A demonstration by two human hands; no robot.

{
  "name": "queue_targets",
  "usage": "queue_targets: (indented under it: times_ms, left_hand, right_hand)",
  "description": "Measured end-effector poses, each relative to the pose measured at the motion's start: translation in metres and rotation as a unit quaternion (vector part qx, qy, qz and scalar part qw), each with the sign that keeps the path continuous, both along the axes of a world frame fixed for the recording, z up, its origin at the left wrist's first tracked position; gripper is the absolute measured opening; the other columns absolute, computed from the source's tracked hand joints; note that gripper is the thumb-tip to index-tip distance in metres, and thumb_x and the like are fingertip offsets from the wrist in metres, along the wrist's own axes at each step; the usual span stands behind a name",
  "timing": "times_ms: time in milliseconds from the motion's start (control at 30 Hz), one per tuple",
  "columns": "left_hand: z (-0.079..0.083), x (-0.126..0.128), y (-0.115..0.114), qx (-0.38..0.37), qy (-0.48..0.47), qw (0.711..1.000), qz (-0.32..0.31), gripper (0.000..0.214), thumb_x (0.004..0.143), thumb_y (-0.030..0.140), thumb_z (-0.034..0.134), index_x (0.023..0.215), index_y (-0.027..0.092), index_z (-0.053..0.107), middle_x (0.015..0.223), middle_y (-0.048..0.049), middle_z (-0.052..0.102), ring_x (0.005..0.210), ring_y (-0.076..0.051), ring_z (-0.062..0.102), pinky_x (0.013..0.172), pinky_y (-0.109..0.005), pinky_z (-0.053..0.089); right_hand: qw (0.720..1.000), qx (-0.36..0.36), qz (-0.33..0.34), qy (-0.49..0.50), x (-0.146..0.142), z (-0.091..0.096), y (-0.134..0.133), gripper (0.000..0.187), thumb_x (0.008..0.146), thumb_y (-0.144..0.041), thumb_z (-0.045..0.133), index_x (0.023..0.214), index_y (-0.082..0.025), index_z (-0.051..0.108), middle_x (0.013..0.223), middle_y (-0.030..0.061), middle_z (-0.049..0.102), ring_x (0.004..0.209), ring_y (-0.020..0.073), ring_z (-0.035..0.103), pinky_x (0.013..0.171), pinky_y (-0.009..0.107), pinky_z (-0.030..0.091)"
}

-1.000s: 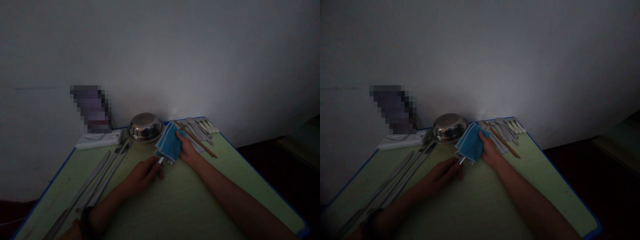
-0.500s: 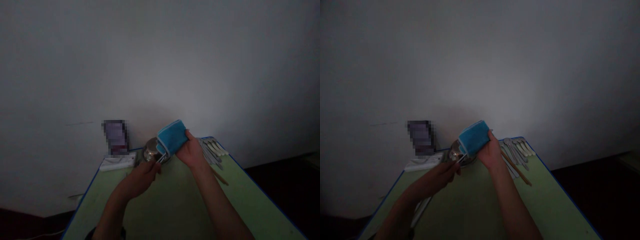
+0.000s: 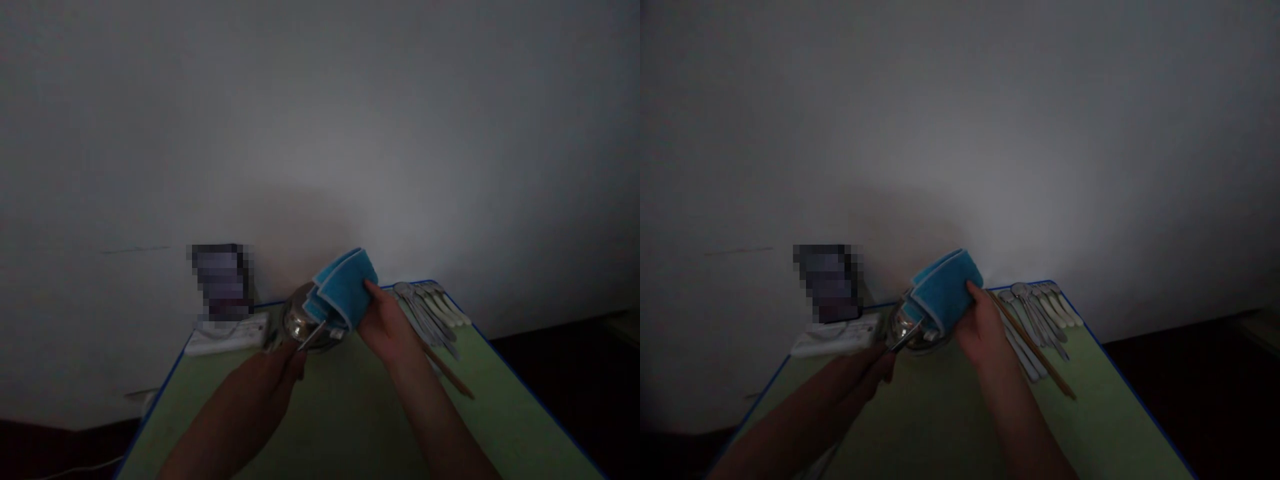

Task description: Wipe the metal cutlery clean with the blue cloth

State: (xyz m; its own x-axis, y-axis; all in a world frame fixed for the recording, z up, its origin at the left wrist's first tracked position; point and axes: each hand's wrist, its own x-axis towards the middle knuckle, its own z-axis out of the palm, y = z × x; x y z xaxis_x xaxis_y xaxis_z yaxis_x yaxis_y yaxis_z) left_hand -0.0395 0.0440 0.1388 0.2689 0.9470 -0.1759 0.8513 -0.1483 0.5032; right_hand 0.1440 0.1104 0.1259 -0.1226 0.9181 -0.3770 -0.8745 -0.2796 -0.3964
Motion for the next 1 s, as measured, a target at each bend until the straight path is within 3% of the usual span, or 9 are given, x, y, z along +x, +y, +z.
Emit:
queue_targets:
  times_ms: [133,233,333,433,533,767,900,1000]
  left_hand:
    - [-0.003,0.003,0.001,-0.02,0.014,1.0,0.012,0.032,0.088,0.039,0.027,0.087,0.022,0.055,0.08,-0.0072,0.066,0.074,-0.025,0.062,0.067,-0.035,0.043]
    - [-0.004,0.003,0.002,-0.03,0.005,0.999,0.014,0.032,0.088,0.039,0.027,0.09,0.024,0.055,0.08,-0.0066,0.066,0.073,-0.025,0.063,0.066,-0.035,0.042]
    - [-0.002,0.003,-0.001,-0.052,-0.011,0.999,0.01,0.03,0.086,0.04,0.031,0.086,0.024,0.056,0.08,-0.0054,0.066,0.072,-0.024,0.062,0.066,-0.034,0.042]
    - [0.003,0.0,-0.006,-0.083,-0.021,0.996,0.013,0.03,0.086,0.042,0.033,0.082,0.024,0.057,0.079,-0.0036,0.066,0.073,-0.023,0.061,0.067,-0.034,0.043]
    - [0.006,-0.005,-0.01,-0.102,-0.019,0.995,0.012,0.034,0.087,0.045,0.031,0.079,0.025,0.057,0.076,-0.0021,0.065,0.072,-0.022,0.06,0.067,-0.034,0.043]
    - [0.001,-0.007,-0.003,-0.078,-0.039,0.996,-0.016,0.038,0.089,0.047,0.029,0.08,0.025,0.058,0.079,-0.0005,0.065,0.077,-0.021,0.06,0.07,-0.032,0.042]
    - [0.002,-0.006,0.001,-0.038,-0.046,0.998,-0.029,0.035,0.089,0.045,0.031,0.078,0.024,0.056,0.075,0.0002,0.064,0.072,-0.02,0.059,0.066,-0.03,0.041]
    - [0.005,-0.009,-0.002,-0.021,-0.041,0.998,-0.03,0.034,0.089,0.045,0.032,0.077,0.024,0.056,0.072,0.0004,0.063,0.07,-0.019,0.059,0.065,-0.029,0.041]
  right_hand:
    - [0.999,0.025,0.029,0.012,-0.008,-0.003,0.0,0.03,0.09,-0.03,0.034,0.095,-0.018,0.061,0.074,0.0026,0.072,0.068,0.0187,0.067,0.078,0.04,0.052]
    - [0.997,0.055,0.051,-0.01,-0.015,-0.009,-0.001,0.028,0.088,-0.036,0.043,0.099,-0.018,0.061,0.08,0.0026,0.072,0.072,0.018,0.066,0.077,0.036,0.053]
    - [0.997,0.035,0.041,-0.048,-0.023,-0.015,0.0,0.024,0.084,-0.035,0.051,0.099,-0.019,0.061,0.078,0.002,0.071,0.07,0.0172,0.065,0.072,0.034,0.053]
    - [1.0,0.018,0.015,-0.011,-0.027,-0.017,0.0,0.018,0.086,-0.03,0.047,0.079,-0.021,0.061,0.064,-0.0013,0.065,0.056,0.0132,0.059,0.06,0.028,0.051]
    - [0.994,0.068,-0.002,0.081,-0.022,-0.013,-0.002,0.024,0.084,-0.028,0.042,0.063,-0.021,0.052,0.053,-0.0041,0.053,0.047,0.0095,0.049,0.053,0.024,0.046]
    - [0.972,0.178,-0.067,0.137,0.008,-0.008,-0.006,0.027,0.081,-0.042,0.039,0.065,-0.021,0.047,0.055,-0.005,0.045,0.048,0.0075,0.044,0.051,0.021,0.042]
    - [0.961,0.216,-0.118,0.127,0.007,-0.011,-0.005,0.033,0.081,-0.043,0.042,0.056,-0.022,0.04,0.048,-0.0072,0.036,0.04,0.0068,0.035,0.042,0.02,0.036]
    - [0.96,0.22,-0.106,0.139,0.001,-0.012,-0.007,0.03,0.079,-0.037,0.049,0.055,-0.021,0.039,0.047,-0.0079,0.036,0.04,0.0058,0.036,0.042,0.018,0.035]
